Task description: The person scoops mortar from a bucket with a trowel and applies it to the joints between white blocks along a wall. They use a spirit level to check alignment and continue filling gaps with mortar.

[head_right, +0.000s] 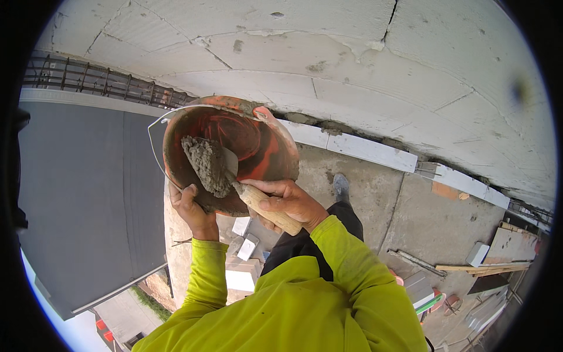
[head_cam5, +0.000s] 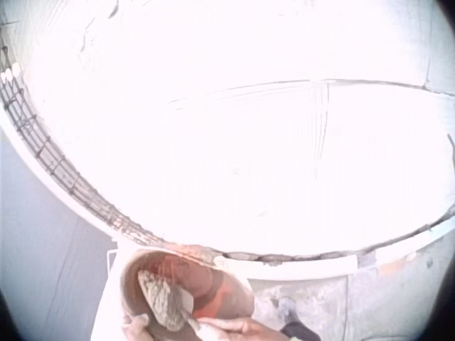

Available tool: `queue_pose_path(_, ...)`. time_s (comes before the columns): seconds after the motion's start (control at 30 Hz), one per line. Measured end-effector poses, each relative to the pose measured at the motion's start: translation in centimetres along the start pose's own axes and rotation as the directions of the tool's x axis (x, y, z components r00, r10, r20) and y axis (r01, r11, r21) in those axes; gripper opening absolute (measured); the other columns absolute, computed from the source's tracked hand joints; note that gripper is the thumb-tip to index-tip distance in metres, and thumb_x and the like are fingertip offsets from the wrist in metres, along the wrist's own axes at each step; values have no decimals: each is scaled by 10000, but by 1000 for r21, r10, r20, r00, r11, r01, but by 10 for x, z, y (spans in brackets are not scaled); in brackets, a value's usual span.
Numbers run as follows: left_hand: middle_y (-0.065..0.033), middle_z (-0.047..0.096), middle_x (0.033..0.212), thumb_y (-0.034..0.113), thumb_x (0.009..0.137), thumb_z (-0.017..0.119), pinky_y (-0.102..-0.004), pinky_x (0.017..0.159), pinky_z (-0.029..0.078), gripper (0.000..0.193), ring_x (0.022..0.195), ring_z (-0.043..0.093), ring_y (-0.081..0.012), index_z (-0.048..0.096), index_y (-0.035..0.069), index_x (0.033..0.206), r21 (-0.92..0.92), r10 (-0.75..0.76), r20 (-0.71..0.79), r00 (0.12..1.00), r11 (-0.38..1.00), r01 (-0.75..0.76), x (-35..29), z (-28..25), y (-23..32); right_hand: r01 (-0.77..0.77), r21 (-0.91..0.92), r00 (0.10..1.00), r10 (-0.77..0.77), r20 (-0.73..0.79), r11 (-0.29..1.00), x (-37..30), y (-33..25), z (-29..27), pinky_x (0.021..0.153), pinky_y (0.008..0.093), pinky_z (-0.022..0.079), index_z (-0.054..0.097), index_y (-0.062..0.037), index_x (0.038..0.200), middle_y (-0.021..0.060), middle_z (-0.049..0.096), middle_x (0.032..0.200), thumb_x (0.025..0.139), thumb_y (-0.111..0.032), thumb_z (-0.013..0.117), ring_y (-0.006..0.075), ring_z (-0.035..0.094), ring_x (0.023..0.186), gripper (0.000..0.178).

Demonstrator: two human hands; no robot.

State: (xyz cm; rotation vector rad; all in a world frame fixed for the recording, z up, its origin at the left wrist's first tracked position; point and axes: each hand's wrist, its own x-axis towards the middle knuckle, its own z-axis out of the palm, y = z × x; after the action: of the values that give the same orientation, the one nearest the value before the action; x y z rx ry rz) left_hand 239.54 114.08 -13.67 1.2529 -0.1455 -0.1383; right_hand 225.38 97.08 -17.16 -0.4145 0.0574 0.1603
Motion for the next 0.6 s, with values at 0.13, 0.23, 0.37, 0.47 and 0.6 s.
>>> queue_pose_path(0.13,-93,647,1142,-44,714,501,-326,932,517,512,1009,633,-198,604,-21,1215,10,-181,-354,918,980,197,-7,-35,-106,7,-47,982,-16,-186,999,-37,-8,-75,524,275,508,441,24,1467,142,668,921,864,-142,734,149,626,624,691)
queue_pose_path(0.23,-74,641,1124,-47,723,486,-314,902,521,500,980,625,-190,611,8,1204,87,-217,-449,867,955,285,-30,-70,-174,-115,-426,902,-85,-423,897,-66,-26,-163,603,260,545,478,26,1444,120,674,955,844,-67,743,124,633,678,662)
queue_pose_path(0.37,-61,642,1077,-41,719,491,-297,875,521,439,941,623,-166,630,10,1133,161,-205,-545,813,926,342,-60,-121,-252,-190,-957,871,-412,-268,220,-36,-26,-330,774,283,537,534,-33,1417,108,654,1017,797,10,744,181,639,853,656)
queue_pose_path(0.47,-79,648,1146,-38,753,497,-314,871,540,532,983,640,-181,594,25,1272,132,-320,-588,743,868,479,-87,-144,-288,-552,-784,822,-343,-455,-283,-1,-8,-451,811,447,548,548,-77,1361,205,625,1067,811,-115,674,427,634,943,565)
queue_pose_path(0.6,-71,649,1124,-30,761,505,-301,823,551,485,957,641,-176,608,27,1231,200,-217,-647,731,877,437,-107,-153,-313,-470,-870,828,-416,-376,-148,-13,59,-504,815,473,548,537,-90,1369,197,618,1077,815,-144,674,430,644,928,573)
